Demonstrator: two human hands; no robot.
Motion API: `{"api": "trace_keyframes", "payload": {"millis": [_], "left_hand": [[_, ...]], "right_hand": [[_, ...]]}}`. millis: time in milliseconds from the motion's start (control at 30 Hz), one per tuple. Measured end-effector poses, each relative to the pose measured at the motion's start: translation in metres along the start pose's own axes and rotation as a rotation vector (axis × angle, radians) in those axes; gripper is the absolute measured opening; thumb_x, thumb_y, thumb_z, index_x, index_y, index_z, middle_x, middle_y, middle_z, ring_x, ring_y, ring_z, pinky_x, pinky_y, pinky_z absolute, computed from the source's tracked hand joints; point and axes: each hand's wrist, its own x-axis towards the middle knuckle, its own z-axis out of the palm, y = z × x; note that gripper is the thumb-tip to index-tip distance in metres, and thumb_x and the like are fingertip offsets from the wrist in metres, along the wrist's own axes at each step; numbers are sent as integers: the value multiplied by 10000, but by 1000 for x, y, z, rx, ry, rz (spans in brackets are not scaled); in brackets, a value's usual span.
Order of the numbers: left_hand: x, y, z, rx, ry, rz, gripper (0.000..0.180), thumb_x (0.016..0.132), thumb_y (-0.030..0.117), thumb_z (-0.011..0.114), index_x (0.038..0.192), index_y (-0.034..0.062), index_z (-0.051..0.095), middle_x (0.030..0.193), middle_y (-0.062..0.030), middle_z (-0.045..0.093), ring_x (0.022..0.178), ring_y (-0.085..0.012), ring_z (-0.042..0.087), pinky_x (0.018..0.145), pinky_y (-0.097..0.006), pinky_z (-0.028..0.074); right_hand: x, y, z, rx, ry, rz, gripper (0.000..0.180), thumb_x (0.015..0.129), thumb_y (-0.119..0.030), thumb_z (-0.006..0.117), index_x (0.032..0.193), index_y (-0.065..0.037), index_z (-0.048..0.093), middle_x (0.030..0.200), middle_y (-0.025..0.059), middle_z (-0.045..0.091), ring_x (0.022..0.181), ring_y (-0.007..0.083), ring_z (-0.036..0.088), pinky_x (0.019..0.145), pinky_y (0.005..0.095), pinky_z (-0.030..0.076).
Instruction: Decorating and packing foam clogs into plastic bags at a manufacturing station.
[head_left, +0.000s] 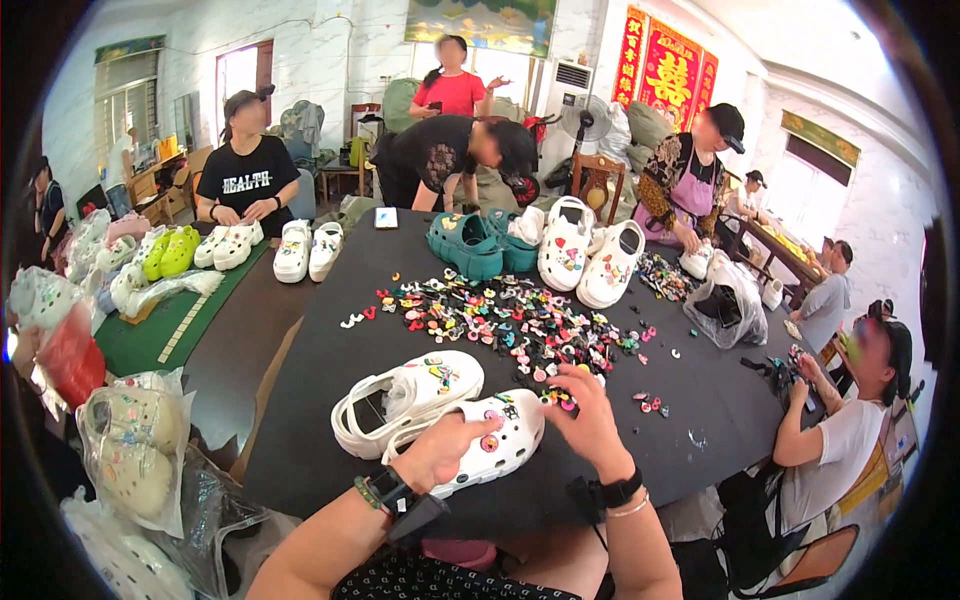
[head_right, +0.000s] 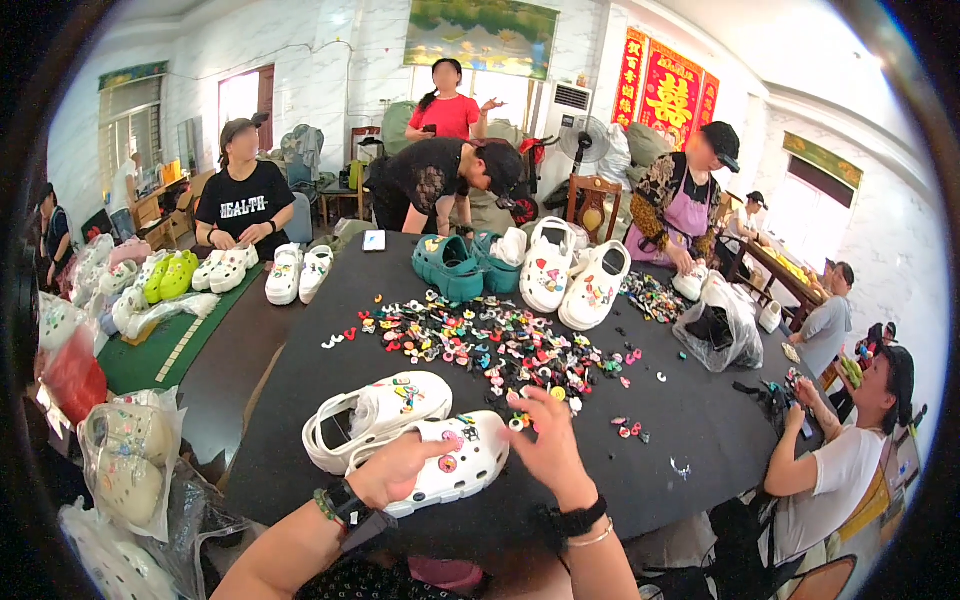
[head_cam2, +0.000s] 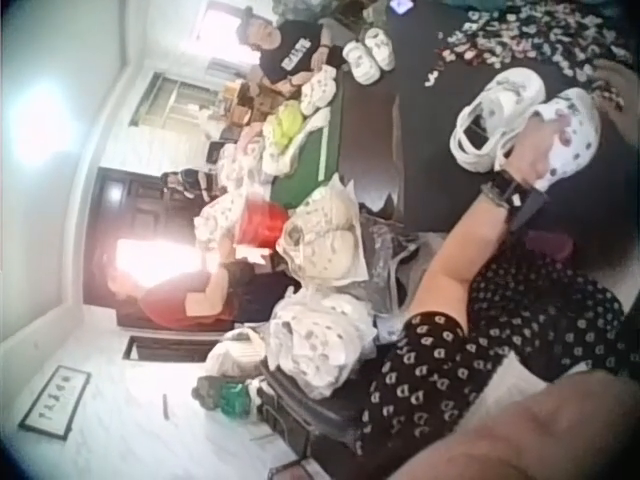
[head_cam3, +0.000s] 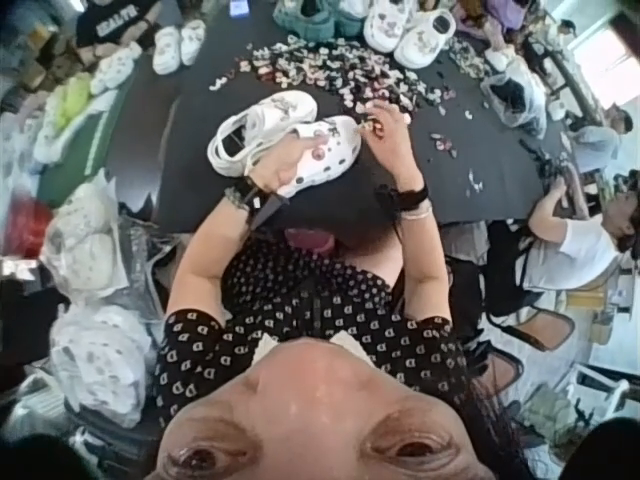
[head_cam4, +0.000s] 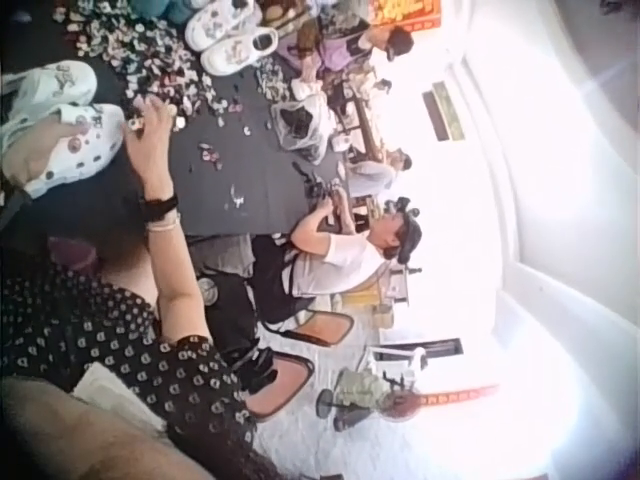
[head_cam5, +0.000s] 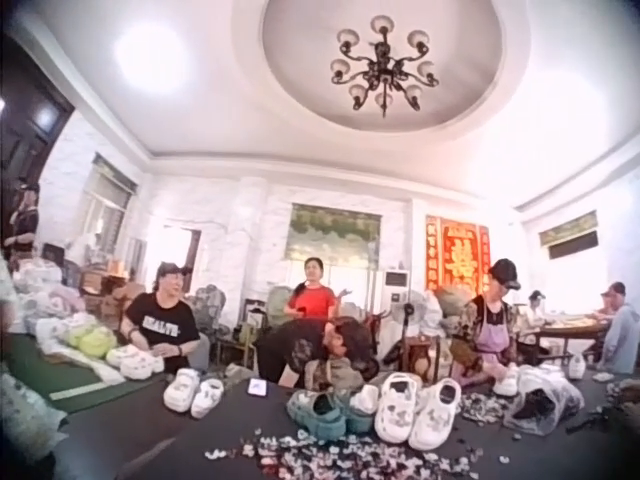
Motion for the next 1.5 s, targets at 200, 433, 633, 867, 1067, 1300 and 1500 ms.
{"api": "trace_keyframes", "payload": {"millis": [200, 433, 633, 867, 1067, 1300, 1500], "left_hand": [[3, -11, -6, 64, -22, 94, 275, 923, 74, 643, 1173, -34, 600, 1062, -110, 676, 927, -193, 685, 791, -359, 574], [-6, -6, 6, 47, -24, 55, 301, 919, 102, 663, 1171, -49, 596, 1077, -100, 668, 925, -171, 668, 788, -324, 558], [-1, -9, 0, 57, -39, 81, 293, 929, 122, 660, 1183, -17, 613, 1074, -77, 675, 923, -153, 662, 784, -315, 552], [4, -19, 4, 100, -46, 76, 312, 939, 164, 659, 1198, -7, 625, 1051, -59, 695, 887, -139, 665, 760, -305, 543], [-13, -7, 15, 301, 15, 83, 357, 973, 189, 595, 1262, -20, 574, 1124, -66, 665, 936, -133, 630, 803, -300, 519], [-12, -17, 12, 410, -4, 217, 361, 973, 207, 598, 1229, -48, 591, 1087, -82, 685, 898, -124, 640, 782, -294, 522], [-30, -8, 26, 916, 120, 280, 440, 936, 316, 631, 1031, -113, 610, 941, -201, 679, 838, -255, 652, 746, -357, 509]], "right_hand": [[11, -30, 20, 128, -265, -99, 493, 663, -207, 856, 1095, -109, 642, 1109, 81, 608, 1105, 297, 535, 1052, 433, 375], [13, -32, 14, 252, -240, 56, 280, 667, -126, 844, 915, -91, 720, 955, 53, 662, 983, 243, 600, 1114, 418, 327], [10, -17, 29, 391, -148, 58, 155, 750, -60, 783, 903, -71, 758, 951, 56, 705, 896, 197, 645, 966, 329, 455], [9, -1, 22, 803, -46, 410, 101, 879, -31, 671, 958, -7, 728, 882, 32, 720, 793, 93, 633, 717, 238, 496], [1, 29, 8, 46, 52, 265, 121, 853, -10, 664, 962, 6, 711, 860, 92, 713, 696, 179, 628, 644, 273, 494], [-39, 32, 9, -133, 22, 161, 413, 820, -70, 702, 1212, -33, 579, 1339, 228, 501, 1260, 411, 455, 1055, 462, 383], [-78, 9, 24, -78, -9, 179, 501, 779, -24, 722, 1234, -15, 513, 1416, 253, 391, 1317, 443, 355, 1092, 512, 319]]}}
